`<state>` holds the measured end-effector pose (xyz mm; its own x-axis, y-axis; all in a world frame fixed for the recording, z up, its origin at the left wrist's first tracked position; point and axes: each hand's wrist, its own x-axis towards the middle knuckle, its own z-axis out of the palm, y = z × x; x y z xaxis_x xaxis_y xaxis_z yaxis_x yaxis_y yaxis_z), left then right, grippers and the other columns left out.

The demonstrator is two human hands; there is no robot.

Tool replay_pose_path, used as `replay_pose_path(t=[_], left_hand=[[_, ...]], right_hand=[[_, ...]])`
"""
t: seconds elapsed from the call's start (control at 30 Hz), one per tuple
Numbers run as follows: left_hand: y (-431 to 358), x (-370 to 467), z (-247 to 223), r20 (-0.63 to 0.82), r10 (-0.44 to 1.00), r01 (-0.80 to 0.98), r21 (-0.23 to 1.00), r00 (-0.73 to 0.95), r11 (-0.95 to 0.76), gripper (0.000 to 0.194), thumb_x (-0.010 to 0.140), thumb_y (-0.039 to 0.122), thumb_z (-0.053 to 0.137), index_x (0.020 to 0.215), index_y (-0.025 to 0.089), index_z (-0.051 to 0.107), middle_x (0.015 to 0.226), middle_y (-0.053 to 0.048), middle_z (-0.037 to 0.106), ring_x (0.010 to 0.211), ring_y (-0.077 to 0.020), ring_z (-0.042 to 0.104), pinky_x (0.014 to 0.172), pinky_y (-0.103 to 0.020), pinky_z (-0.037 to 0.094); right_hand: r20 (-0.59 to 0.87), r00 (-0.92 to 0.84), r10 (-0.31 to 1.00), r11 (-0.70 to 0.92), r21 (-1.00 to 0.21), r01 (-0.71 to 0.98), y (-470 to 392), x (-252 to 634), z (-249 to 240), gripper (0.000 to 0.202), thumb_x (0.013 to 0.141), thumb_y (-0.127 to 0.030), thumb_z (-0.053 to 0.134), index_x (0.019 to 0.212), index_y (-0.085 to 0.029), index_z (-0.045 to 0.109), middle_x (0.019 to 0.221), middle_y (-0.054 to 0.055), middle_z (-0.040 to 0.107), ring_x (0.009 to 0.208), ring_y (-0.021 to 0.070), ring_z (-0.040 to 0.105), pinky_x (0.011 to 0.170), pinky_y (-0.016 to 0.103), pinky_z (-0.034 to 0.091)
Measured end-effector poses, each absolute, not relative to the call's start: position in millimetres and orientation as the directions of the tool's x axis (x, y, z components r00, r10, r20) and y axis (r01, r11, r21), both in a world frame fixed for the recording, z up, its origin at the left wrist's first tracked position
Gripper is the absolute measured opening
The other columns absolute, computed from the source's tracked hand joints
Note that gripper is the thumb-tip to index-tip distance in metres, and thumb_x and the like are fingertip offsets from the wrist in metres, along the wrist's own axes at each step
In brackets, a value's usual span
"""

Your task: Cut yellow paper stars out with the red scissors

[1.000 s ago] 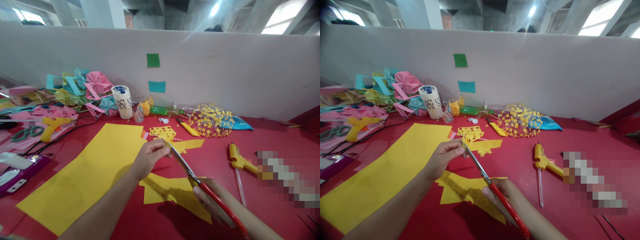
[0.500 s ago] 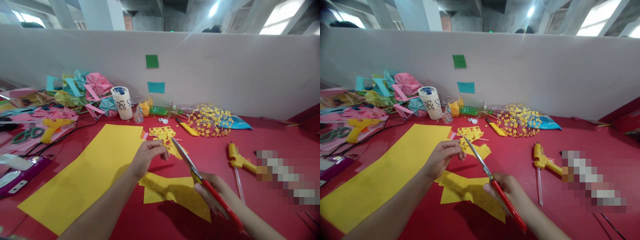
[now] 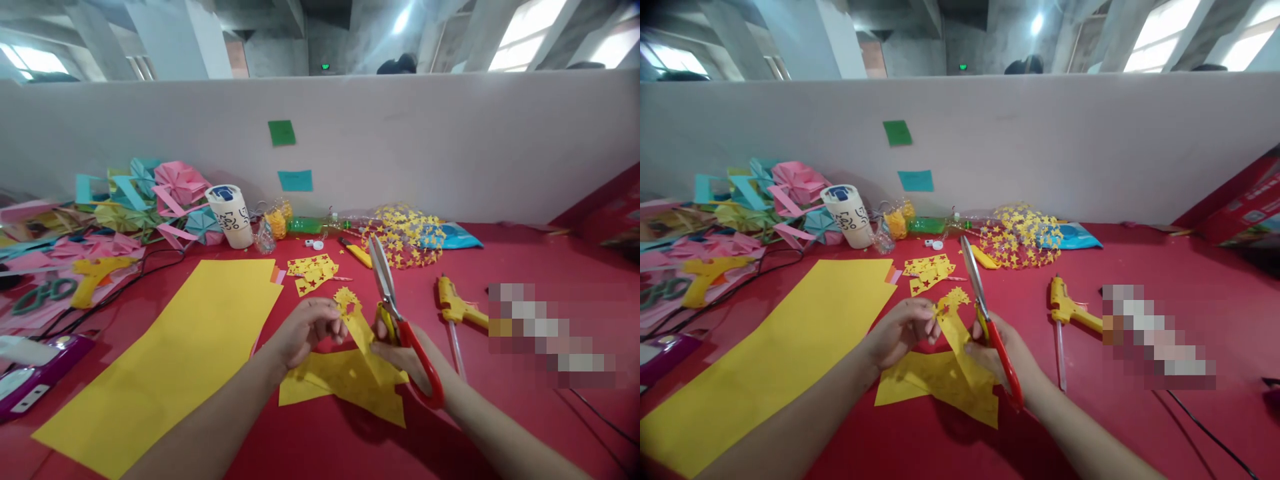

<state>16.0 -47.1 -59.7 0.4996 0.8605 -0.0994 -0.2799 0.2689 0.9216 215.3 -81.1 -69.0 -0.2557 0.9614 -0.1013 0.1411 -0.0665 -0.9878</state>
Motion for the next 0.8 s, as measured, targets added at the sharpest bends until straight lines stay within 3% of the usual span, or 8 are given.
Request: replay_pose_path(t=[0.1,0.17,0.2,0.27,0.47,0.67,0.77,0.8], left_hand=[[-34.9,11.2,-58.0,-0.072,0.882,-0.001,0.997,0.465,0.083,0.023,0.080,0.026,0.048,0.060,0.016,0.052,0.060,0.000,0.053,0.059,-0.0127,0.052,0.063,-0.027,0.040],[-24.0,7.3,-60.2,-0.037,0.899,0.265,0.960,0.436,-0.089,0.026,0.084,0.030,0.040,0.064,0.018,0.050,0.064,0.000,0.052,0.063,-0.0141,0.050,0.064,-0.028,0.040],[-18.5,6.4,-62.6,-0.012,0.905,0.413,0.892,0.426,-0.182,0.027,0.085,0.031,0.037,0.064,0.018,0.049,0.065,0.000,0.051,0.063,-0.0146,0.048,0.063,-0.028,0.038],[-9.0,7.5,-69.0,0.076,0.883,0.660,0.637,0.462,-0.400,0.029,0.088,0.030,0.031,0.066,0.019,0.048,0.071,-0.002,0.049,0.066,-0.0161,0.046,0.064,-0.029,0.037],[8.0,20.8,-87.3,0.086,0.829,0.707,0.479,0.553,-0.521,0.024,0.082,0.028,0.043,0.060,0.018,0.048,0.073,-0.006,0.048,0.076,-0.0217,0.046,0.074,-0.036,0.035],[11.5,15.9,-83.9,0.116,0.860,0.750,0.442,0.497,-0.493,0.021,0.077,0.029,0.051,0.059,0.018,0.050,0.074,-0.007,0.051,0.076,-0.0233,0.047,0.075,-0.039,0.036],[-4.2,14.7,-71.5,0.121,0.887,0.741,0.505,0.447,-0.442,0.017,0.079,0.031,0.050,0.069,0.018,0.054,0.077,-0.006,0.054,0.072,-0.0203,0.049,0.068,-0.034,0.039],[-12.4,16.2,-66.9,0.071,0.882,0.659,0.639,0.465,-0.398,0.014,0.079,0.030,0.052,0.075,0.018,0.057,0.079,-0.005,0.057,0.072,-0.0191,0.051,0.067,-0.032,0.040]], right_hand=[[-0.064,-0.150,0.987,-0.047,-0.992,0.117,-77.7,219.5,-69.9,0.022,0.073,-0.027,0.063,0.075,-0.021,0.042,0.061,-0.008,0.038,0.051,0.0091,0.035,0.047,0.021,0.028],[-0.021,-0.107,0.994,-0.012,-0.997,0.082,-73.5,224.5,-71.0,0.020,0.075,-0.028,0.061,0.076,-0.021,0.042,0.062,-0.007,0.039,0.052,0.0100,0.036,0.048,0.022,0.030],[-0.004,-0.091,0.996,0.002,-0.998,0.069,-71.3,226.9,-71.8,0.019,0.075,-0.028,0.060,0.076,-0.022,0.042,0.063,-0.007,0.039,0.053,0.0104,0.037,0.049,0.023,0.030],[0.019,-0.069,0.997,0.022,-0.998,0.053,-67.9,230.4,-73.4,0.017,0.075,-0.026,0.059,0.077,-0.022,0.042,0.066,-0.006,0.040,0.056,0.0113,0.039,0.052,0.024,0.032],[0.045,-0.073,0.996,0.051,-0.996,0.072,-67.8,230.0,-69.5,0.017,0.072,-0.022,0.058,0.073,-0.022,0.041,0.066,-0.004,0.041,0.058,0.0130,0.040,0.056,0.026,0.034],[0.009,-0.099,0.995,0.022,-0.990,0.136,-72.1,226.6,-65.9,0.018,0.072,-0.026,0.059,0.076,-0.021,0.042,0.060,-0.007,0.040,0.049,0.0098,0.036,0.047,0.023,0.031],[0.001,-0.087,0.996,0.016,-0.987,0.162,-73.9,223.8,-63.8,0.018,0.074,-0.029,0.058,0.075,-0.021,0.041,0.060,-0.008,0.039,0.048,0.0093,0.037,0.046,0.022,0.032],[0.003,-0.078,0.997,0.016,-0.985,0.173,-74.6,222.6,-62.8,0.018,0.074,-0.028,0.057,0.074,-0.021,0.041,0.060,-0.007,0.039,0.049,0.0095,0.038,0.046,0.022,0.033]])
